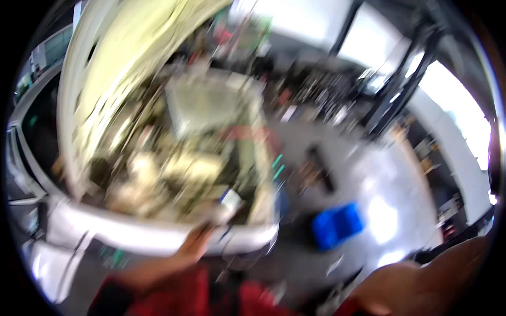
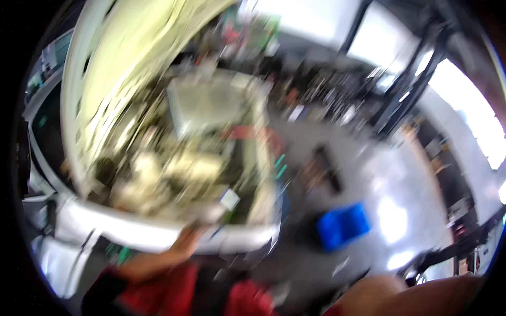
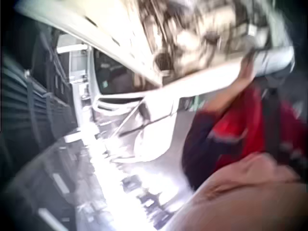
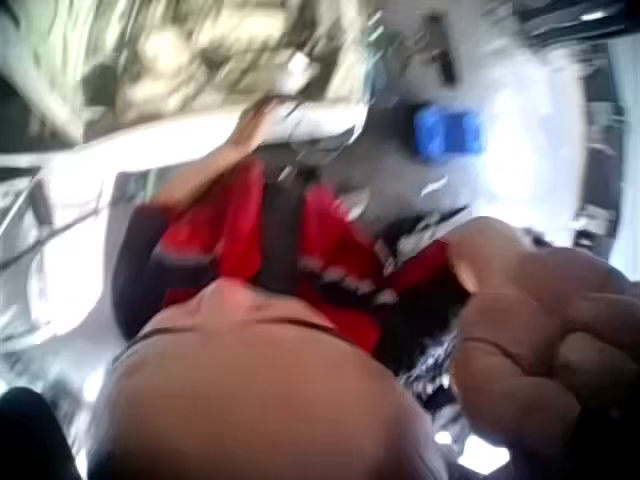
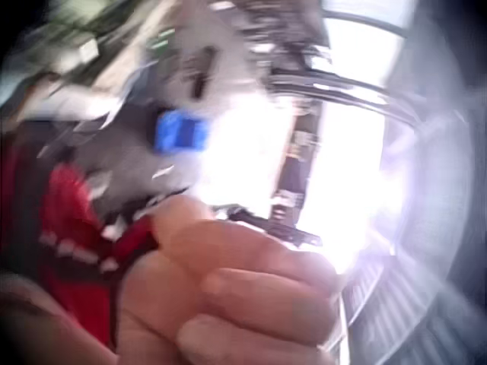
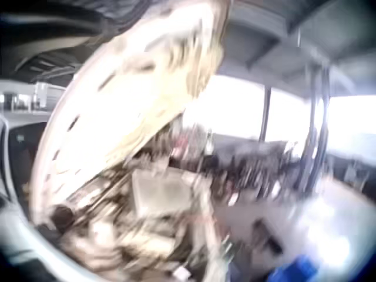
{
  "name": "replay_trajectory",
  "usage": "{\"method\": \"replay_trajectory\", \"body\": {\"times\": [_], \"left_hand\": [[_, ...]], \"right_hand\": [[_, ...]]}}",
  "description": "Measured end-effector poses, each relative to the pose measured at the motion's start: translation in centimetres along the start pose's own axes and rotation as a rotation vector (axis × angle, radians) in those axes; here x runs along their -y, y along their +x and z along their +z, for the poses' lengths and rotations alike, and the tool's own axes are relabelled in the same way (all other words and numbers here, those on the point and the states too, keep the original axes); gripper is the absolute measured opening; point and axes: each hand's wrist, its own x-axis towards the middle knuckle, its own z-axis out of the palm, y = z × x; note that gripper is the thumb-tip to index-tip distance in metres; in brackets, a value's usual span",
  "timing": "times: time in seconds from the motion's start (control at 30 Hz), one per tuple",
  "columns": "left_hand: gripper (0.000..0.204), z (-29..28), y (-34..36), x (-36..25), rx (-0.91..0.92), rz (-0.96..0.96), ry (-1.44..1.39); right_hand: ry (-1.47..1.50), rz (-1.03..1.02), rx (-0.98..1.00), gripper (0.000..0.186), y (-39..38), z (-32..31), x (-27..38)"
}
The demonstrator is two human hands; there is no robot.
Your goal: The person unfastens components inside a car's engine compartment using a socket wrench. They then position a work light to illuminate the bay and detach parts by hand and with a screwdriver.
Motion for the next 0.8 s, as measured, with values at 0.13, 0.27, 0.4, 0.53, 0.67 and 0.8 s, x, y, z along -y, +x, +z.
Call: {"method": "replay_trajectory", "body": {"times": [0.13, 0.27, 0.4, 0.53, 0.67, 0.8], "left_hand": [[0.028, 0.0, -1.7, -1.2, -0.164, 0.576, 0.302], [0.028, 1.2, -3.7, -2.3, -0.213, 0.257, 0.471], [0.027, 0.9, -1.3, -3.5, -0.232, -0.273, 0.473], [0.022, 2.1, 0.3, -2.7, -0.456, -0.202, 0.402], [0.039, 1.6, 0.3, -7.6, -0.66, -0.743, -0.276], [0.051, -0.3, 0.8, -8.0, -0.728, -0.647, -0.408]], "right_hand": [[-0.369, -0.428, -0.171, 0.039, 6.2, -6.7, -3.7], [-0.152, -0.184, -0.138, 0.041, -0.2, -0.6, -5.8], [0.219, 0.158, 0.006, 0.043, -9.2, 6.6, -6.6], [0.44, 0.334, 0.086, 0.045, -11.8, 11.0, -3.2], [0.606, 0.487, 0.218, 0.047, -11.5, 11.2, 3.6], [0.513, 0.7, 0.498, 0.049, -13.4, 20.4, 8.3]]}}
